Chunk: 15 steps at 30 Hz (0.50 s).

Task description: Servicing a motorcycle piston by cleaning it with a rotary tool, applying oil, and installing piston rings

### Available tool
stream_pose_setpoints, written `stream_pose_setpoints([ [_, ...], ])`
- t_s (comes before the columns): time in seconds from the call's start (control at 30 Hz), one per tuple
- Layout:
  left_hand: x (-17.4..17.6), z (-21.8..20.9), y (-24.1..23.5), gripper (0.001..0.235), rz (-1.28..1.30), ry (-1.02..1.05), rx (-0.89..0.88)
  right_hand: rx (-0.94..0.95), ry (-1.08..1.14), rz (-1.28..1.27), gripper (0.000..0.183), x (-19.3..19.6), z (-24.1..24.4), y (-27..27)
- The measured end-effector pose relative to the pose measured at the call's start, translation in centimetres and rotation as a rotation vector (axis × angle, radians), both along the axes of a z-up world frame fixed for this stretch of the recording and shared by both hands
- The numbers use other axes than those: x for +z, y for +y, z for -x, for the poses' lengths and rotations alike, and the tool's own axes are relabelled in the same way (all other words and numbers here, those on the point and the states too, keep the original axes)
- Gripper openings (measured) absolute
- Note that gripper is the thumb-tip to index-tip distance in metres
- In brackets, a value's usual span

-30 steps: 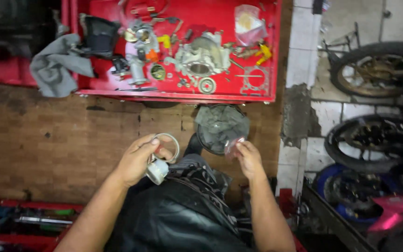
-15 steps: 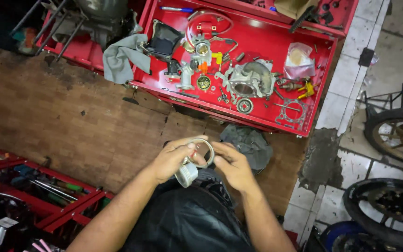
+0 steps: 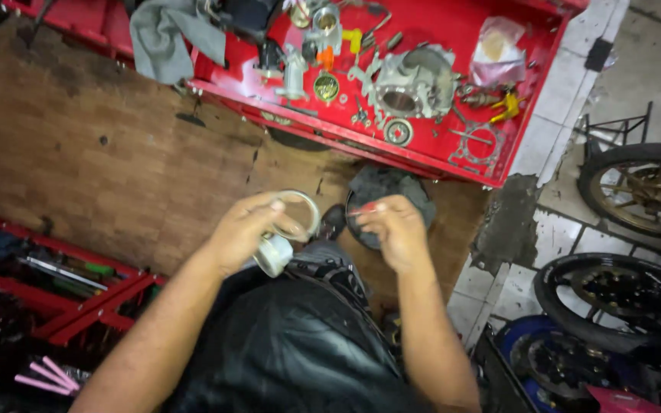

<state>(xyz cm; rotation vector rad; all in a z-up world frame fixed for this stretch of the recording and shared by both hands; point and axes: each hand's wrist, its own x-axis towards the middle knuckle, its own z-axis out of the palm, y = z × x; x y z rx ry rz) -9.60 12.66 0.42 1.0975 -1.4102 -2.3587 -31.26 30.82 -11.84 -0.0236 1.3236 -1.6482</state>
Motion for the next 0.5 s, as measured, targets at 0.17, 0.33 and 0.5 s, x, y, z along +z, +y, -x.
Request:
stream_pose_setpoints([
  [0.17, -2.5, -3.9, -0.8, 0.030, -0.094, 0.066, 0.238, -0.170, -0.080, -0.189, 0.018, -4.8, 2.4, 4.1],
  [0.33, -3.8, -6.9, -1.2, 0.023, 0.023, -0.088, 0.230, -0.137, -0.141, -0.456, 0.019, -8.9, -0.2, 6.9],
  [0.5, -6.8, -11.1, -3.4, 0.023, 0.230, -0.304, 0.121, 0.025, -0.154, -0.667, 0.014, -11.5, -4.8, 7.2],
])
